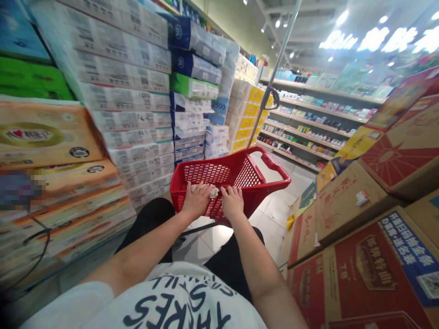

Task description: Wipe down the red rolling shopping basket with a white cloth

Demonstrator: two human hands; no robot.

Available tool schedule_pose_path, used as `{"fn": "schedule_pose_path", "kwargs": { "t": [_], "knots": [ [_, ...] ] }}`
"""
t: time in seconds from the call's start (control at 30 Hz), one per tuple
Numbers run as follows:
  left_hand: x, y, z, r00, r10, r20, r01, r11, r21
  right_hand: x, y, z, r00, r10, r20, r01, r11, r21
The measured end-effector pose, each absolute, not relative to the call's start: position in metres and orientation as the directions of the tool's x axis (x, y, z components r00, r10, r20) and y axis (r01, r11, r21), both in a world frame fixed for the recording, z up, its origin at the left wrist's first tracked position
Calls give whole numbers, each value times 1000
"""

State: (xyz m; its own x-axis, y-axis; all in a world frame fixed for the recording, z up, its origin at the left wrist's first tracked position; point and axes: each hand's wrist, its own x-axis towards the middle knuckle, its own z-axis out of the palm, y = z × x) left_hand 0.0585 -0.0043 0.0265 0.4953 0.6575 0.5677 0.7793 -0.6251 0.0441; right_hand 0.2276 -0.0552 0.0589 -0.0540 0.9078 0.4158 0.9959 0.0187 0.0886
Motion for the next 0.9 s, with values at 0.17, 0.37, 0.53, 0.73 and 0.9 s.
{"fn": "schedule_pose_path", "kwargs": {
  "t": [0.17, 0.37, 0.53, 0.73, 0.9],
  "knots": [
    [54, -7, 17, 551, 624, 555, 769, -637, -48, 216, -56, 36, -38, 893, 448, 995, -9, 102],
    [49, -5, 14, 490, 658, 572, 817, -576, -37, 207, -53, 26, -38, 886, 463, 997, 1, 80],
    [43, -7, 15, 542, 628, 559, 781, -622, -58, 204, -53, 29, 1, 899, 438, 999, -23, 45],
    [39, -6, 14, 499, 658, 563, 810, -585, -35, 198, -56, 31, 33, 907, 420, 999, -42, 12],
    [36, -7, 9, 497, 649, 576, 807, -590, -32, 195, -56, 32, 48, 909, 414, 999, -54, 4]
  ]
}}
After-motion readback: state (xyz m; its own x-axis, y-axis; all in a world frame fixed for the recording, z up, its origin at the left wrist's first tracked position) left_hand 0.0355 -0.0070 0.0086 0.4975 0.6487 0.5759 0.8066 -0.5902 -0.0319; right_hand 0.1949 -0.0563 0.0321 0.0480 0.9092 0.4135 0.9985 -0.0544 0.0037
